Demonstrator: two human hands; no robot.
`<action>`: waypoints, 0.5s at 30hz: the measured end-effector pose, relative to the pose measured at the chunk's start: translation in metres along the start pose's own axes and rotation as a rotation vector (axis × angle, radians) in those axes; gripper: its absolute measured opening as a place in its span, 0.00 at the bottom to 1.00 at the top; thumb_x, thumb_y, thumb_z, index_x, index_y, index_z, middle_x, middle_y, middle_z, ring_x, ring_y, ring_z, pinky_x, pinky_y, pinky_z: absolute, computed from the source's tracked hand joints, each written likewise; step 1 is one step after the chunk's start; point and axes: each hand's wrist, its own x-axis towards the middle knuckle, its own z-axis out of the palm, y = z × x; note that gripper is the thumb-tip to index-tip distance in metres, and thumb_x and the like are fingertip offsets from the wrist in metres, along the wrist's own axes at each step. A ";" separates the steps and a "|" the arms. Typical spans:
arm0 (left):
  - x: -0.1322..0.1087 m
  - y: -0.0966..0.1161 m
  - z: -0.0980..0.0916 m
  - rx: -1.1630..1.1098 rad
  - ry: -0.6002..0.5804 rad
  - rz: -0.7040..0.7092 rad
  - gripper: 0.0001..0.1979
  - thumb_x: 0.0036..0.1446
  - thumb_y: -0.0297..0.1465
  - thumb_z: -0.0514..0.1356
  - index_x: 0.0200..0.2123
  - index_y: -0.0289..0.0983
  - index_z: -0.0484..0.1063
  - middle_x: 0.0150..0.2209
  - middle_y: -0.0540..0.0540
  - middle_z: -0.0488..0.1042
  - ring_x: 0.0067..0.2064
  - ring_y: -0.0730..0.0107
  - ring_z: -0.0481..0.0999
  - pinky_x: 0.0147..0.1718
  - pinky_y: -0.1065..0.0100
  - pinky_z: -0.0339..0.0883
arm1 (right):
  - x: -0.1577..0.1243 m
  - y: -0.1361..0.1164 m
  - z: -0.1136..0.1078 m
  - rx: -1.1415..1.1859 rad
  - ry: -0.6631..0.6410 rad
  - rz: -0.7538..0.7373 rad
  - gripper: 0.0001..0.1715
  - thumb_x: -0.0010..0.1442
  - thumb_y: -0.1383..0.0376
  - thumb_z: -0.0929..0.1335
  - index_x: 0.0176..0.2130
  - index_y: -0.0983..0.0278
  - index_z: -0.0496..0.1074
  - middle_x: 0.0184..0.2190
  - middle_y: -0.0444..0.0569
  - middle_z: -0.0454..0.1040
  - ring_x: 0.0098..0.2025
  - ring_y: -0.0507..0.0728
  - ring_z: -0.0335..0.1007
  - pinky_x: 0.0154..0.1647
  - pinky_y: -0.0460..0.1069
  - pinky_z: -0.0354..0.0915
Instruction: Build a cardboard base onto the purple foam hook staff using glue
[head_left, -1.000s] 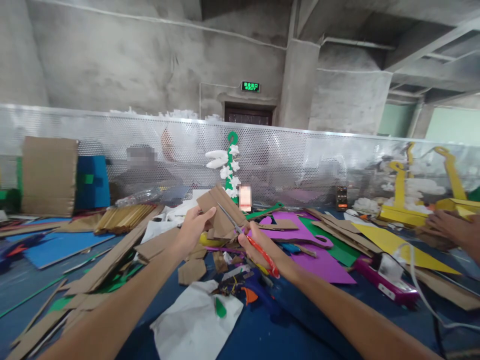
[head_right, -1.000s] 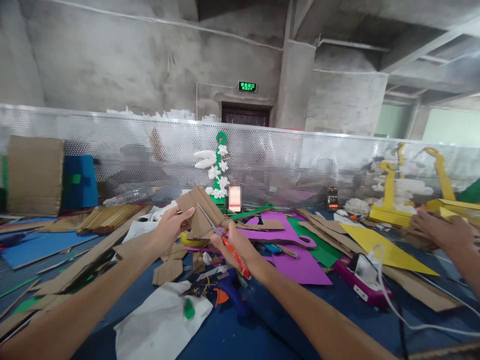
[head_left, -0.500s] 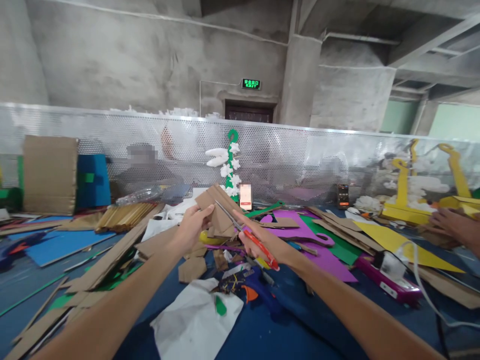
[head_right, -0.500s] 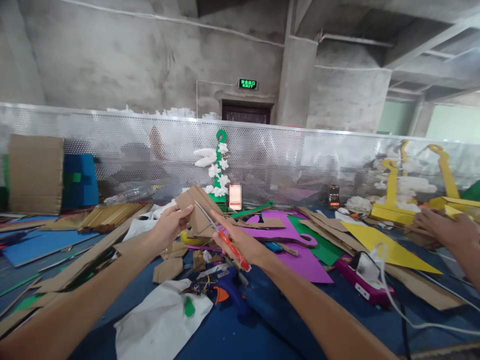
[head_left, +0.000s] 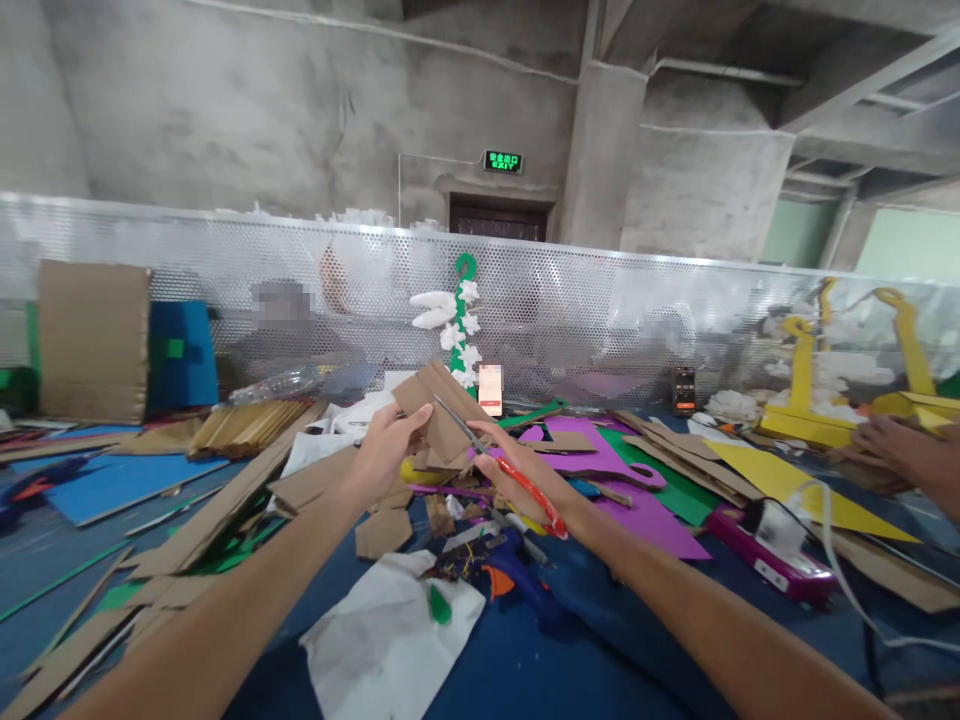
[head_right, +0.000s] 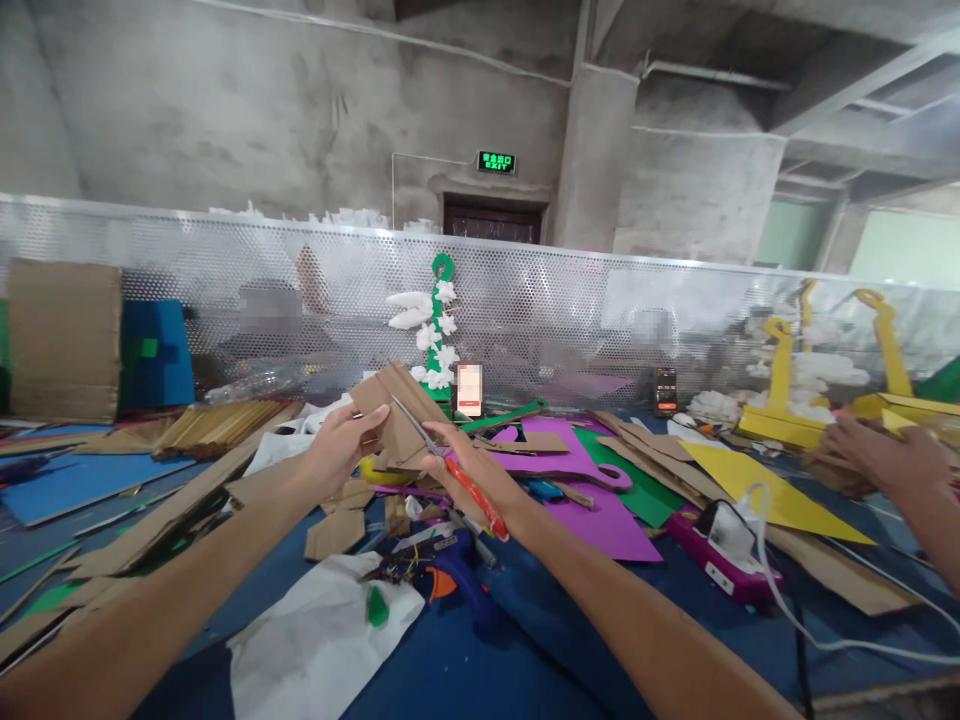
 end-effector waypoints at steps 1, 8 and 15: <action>0.000 0.001 0.001 -0.006 0.001 -0.003 0.24 0.41 0.41 0.75 0.41 0.36 0.79 0.38 0.43 0.83 0.37 0.62 0.81 0.31 0.68 0.74 | 0.000 -0.001 -0.001 -0.040 0.010 -0.010 0.39 0.70 0.40 0.59 0.68 0.60 0.58 0.32 0.47 0.74 0.35 0.60 0.73 0.47 0.56 0.67; -0.002 0.004 0.004 -0.023 -0.019 0.002 0.24 0.40 0.40 0.75 0.40 0.35 0.78 0.39 0.42 0.83 0.35 0.64 0.80 0.31 0.68 0.74 | 0.000 0.002 -0.003 -0.163 0.037 -0.015 0.36 0.71 0.45 0.60 0.69 0.60 0.58 0.28 0.42 0.70 0.30 0.57 0.68 0.45 0.54 0.64; -0.001 0.004 0.001 -0.037 0.015 -0.032 0.22 0.44 0.38 0.74 0.40 0.34 0.77 0.37 0.42 0.82 0.34 0.65 0.80 0.31 0.69 0.73 | -0.003 0.006 -0.002 -0.080 -0.023 -0.083 0.40 0.71 0.45 0.60 0.70 0.64 0.52 0.26 0.42 0.69 0.30 0.58 0.70 0.38 0.53 0.67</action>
